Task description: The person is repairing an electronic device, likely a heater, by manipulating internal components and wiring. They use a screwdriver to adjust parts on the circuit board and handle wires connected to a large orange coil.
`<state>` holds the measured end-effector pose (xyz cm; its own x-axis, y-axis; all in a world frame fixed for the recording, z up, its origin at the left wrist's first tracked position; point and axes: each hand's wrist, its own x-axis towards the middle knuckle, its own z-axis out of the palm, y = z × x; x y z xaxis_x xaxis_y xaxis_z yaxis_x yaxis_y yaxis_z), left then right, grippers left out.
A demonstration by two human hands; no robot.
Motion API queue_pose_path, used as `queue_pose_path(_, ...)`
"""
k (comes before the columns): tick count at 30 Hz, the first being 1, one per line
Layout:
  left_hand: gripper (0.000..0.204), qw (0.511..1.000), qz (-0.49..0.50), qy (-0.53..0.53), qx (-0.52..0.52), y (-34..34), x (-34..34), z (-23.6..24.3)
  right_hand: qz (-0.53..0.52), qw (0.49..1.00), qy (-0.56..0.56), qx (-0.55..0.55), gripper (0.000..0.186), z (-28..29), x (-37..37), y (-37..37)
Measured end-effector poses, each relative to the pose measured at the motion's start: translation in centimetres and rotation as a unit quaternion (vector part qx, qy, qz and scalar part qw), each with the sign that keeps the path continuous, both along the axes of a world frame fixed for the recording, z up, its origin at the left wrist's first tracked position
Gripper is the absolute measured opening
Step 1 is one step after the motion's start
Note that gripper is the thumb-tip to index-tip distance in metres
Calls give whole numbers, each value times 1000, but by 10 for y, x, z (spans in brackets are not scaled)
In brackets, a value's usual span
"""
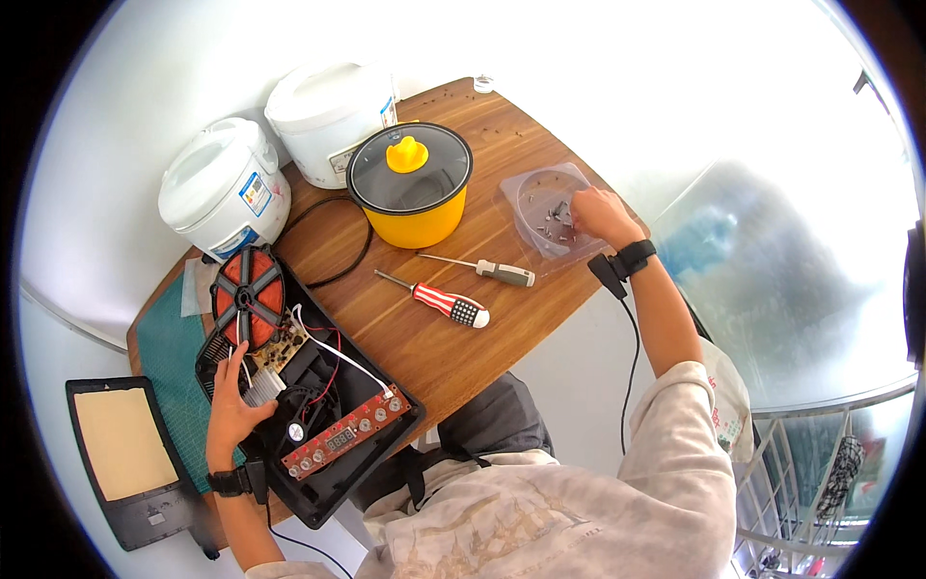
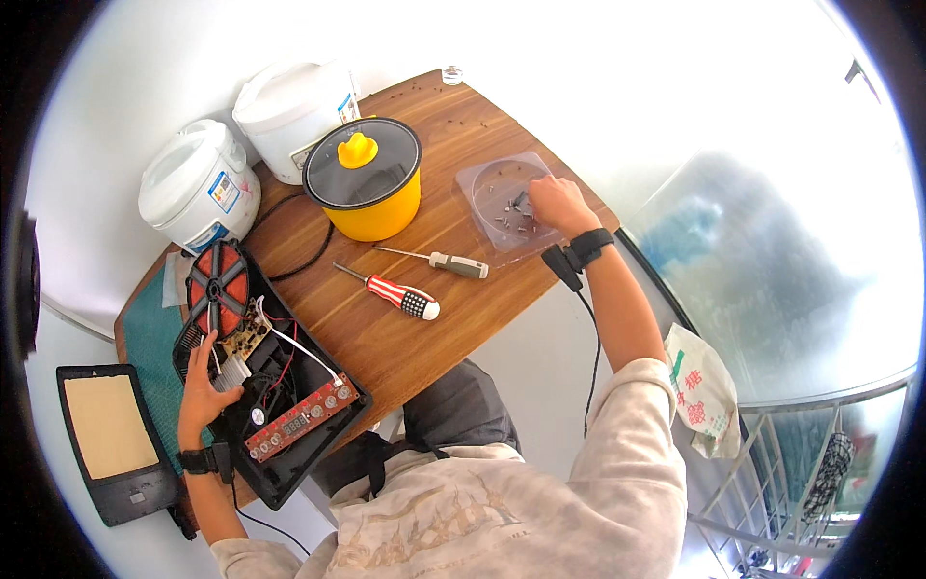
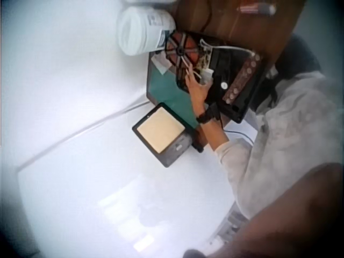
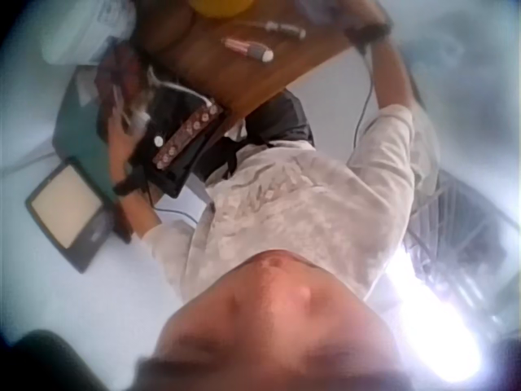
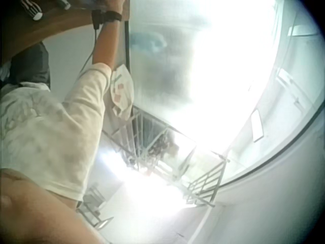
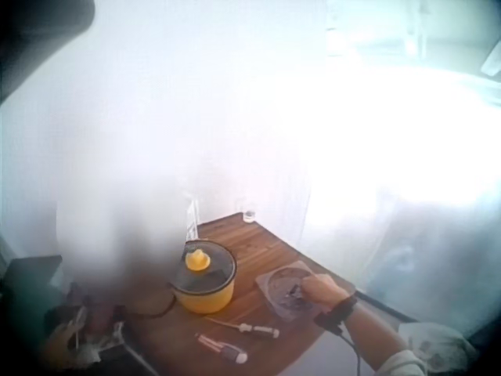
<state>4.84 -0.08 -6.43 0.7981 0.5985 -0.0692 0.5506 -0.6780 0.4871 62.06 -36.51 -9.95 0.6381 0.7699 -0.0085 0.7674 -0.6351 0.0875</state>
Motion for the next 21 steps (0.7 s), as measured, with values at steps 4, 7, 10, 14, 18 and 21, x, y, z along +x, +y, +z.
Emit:
queue_pose_path(4,107,1000,7,3,-4,-2,2,2,12,1000,19,-13,7,3,-1,0)
queue_pose_path(7,107,1000,3,-2,-11,-2,5,3,9,1000,4,-15,7,2,1,0)
queue_pose_path(10,106,1000,2,0,-5,-3,2,3,-15,999,42,-5,12,13,-10,6)
queue_pose_path(14,104,1000,4,3,7,-2,-1,3,-11,942,260,213,16,56,-46,11)
queue_pose_path(18,105,1000,-3,1,21,5,-3,-7,50,833,399,379,8,79,-92,10)
queue_pose_path(21,106,1000,12,11,-13,0,2,1,145,706,520,459,7,87,-118,11)
